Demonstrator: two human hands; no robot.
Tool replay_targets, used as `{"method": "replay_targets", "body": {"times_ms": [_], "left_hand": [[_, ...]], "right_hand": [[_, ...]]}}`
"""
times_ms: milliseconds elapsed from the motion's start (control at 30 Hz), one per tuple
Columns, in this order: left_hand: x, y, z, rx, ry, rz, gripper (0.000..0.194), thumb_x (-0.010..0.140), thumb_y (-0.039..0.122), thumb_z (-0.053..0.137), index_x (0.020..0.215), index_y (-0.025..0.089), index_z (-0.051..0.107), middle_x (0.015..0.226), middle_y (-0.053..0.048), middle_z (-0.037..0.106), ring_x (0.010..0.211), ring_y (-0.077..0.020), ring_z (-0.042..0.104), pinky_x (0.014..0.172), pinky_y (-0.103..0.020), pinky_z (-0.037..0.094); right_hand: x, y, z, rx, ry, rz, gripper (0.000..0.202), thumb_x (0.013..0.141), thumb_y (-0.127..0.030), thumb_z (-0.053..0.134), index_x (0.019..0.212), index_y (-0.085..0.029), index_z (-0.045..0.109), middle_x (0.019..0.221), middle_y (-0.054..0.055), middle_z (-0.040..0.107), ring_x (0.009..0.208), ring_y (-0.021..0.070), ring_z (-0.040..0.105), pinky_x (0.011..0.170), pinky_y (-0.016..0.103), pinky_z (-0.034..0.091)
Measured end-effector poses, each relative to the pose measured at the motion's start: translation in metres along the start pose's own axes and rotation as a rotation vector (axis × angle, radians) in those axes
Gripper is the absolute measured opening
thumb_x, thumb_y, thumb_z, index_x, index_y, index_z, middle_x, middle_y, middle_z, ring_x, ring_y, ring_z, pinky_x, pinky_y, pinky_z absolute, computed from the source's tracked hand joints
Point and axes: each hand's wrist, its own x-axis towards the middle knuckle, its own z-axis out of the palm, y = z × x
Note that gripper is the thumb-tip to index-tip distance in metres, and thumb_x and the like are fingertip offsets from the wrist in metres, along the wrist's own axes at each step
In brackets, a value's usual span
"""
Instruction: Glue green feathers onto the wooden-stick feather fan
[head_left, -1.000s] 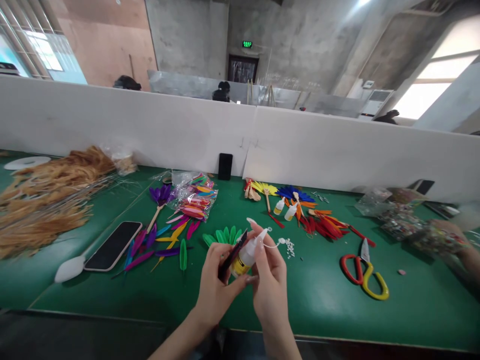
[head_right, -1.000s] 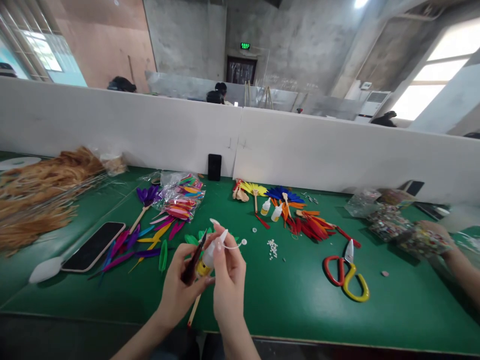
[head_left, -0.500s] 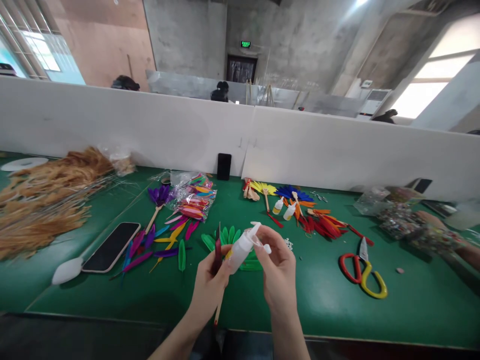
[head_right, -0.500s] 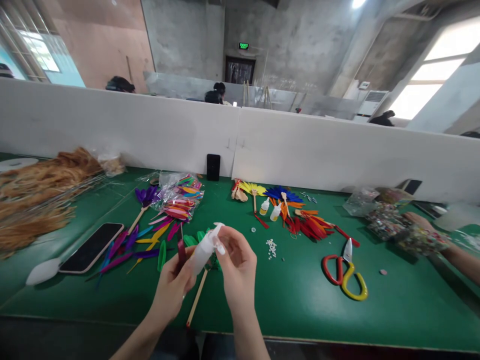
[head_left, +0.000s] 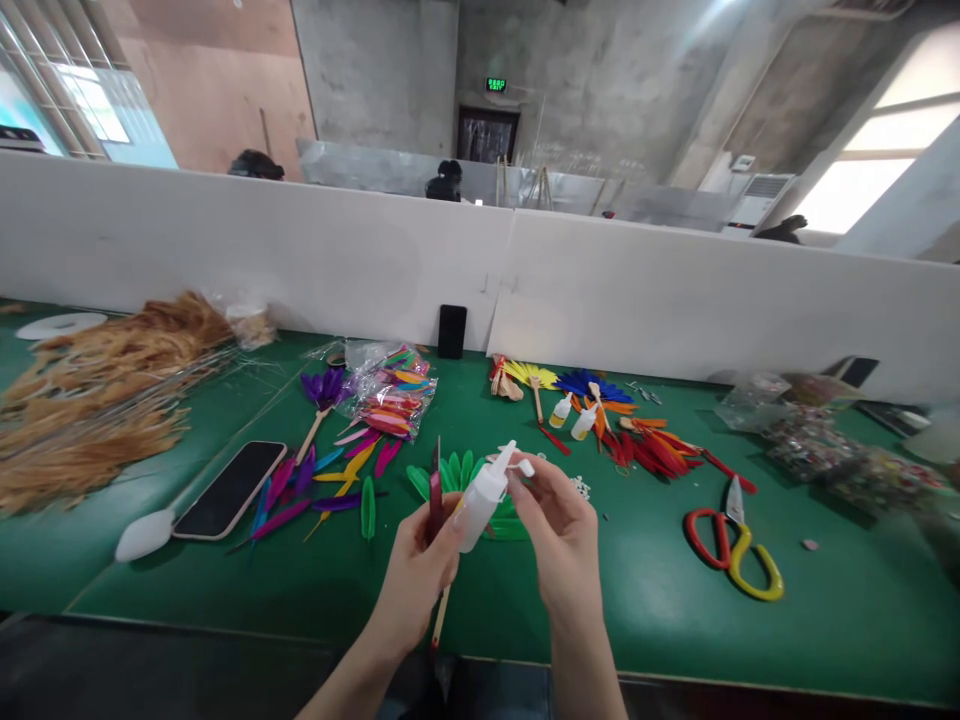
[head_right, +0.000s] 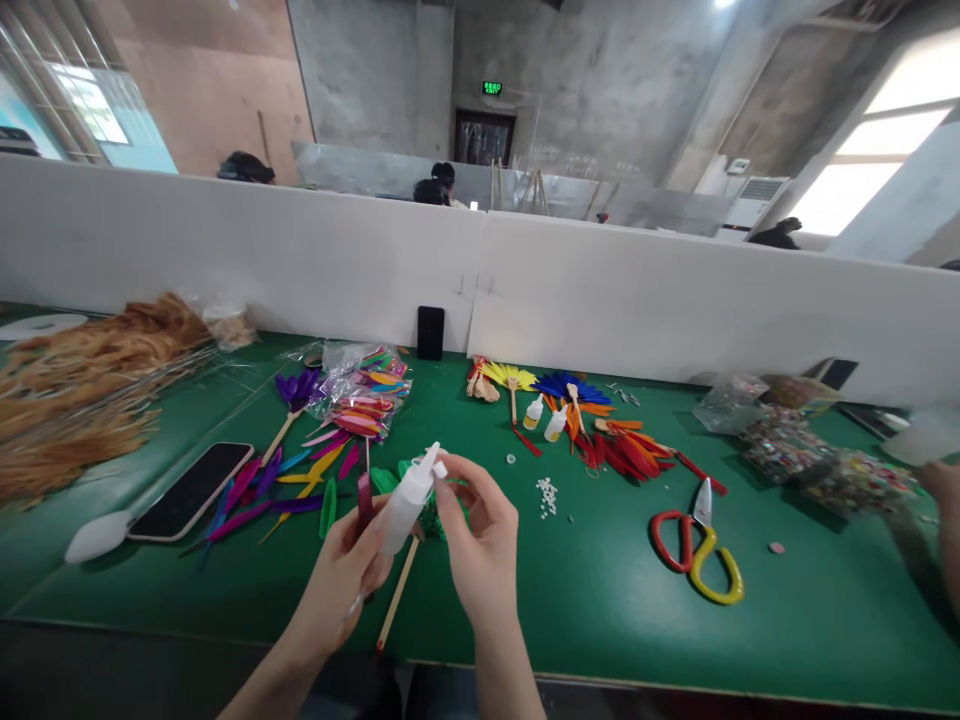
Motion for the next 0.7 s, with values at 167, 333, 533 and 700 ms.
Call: {"method": "replay_targets", "body": {"times_ms": [167,333,533,700], "left_hand": [[-0.0018,0.0009,-0.0006,0.055,-0.045,-0.015,0.047,0.073,0.052,0.063,0.097,0.011,0.063,0.050,0.008,0.036,0.039,-0.0015,0.017,0.038,-0.018,0.013],[-0.0042,0.0024,0.0011,0.063,-0.043,-0.017,0.049,0.071,0.054,0.064,0.097,0.012,0.064,0.057,0.003,0.047,0.040,-0.0014,0.019,0.039,-0.018,0.013],[-0.0059,0.0027,-0.0006,0.074,-0.064,0.003,0.047,0.072,0.051,0.064,0.100,0.014,0.064,0.061,0.000,0.053,0.041,-0.0017,0.019,0.039,-0.018,0.014],[-0.0073,0.0057,0.0006,0.116,-0.033,-0.011,0.049,0.066,0.053,0.068,0.094,0.012,0.066,0.062,0.000,0.053,0.044,-0.0031,0.024,0.040,-0.018,0.016]], "right_hand": [[0.0016,-0.0003,-0.0007,0.011,-0.020,0.026,0.009,0.078,-0.022,0.061,0.087,-0.021,0.063,0.095,0.005,0.069,0.087,0.0185,0.064,0.073,0.030,0.053],[-0.0018,-0.0015,-0.0020,-0.028,-0.081,0.052,0.015,0.079,-0.024,0.058,0.090,-0.020,0.066,0.097,0.007,0.070,0.094,0.0223,0.063,0.078,0.034,0.051],[-0.0016,-0.0022,-0.0045,0.095,-0.163,0.084,0.030,0.084,-0.038,0.047,0.092,-0.021,0.070,0.098,0.007,0.070,0.094,0.0237,0.062,0.083,0.036,0.048],[0.0029,-0.0078,-0.0008,0.101,-0.187,0.077,0.069,0.083,-0.070,0.023,0.080,-0.019,0.070,0.086,0.009,0.070,0.084,0.0238,0.064,0.078,0.036,0.049]]}}
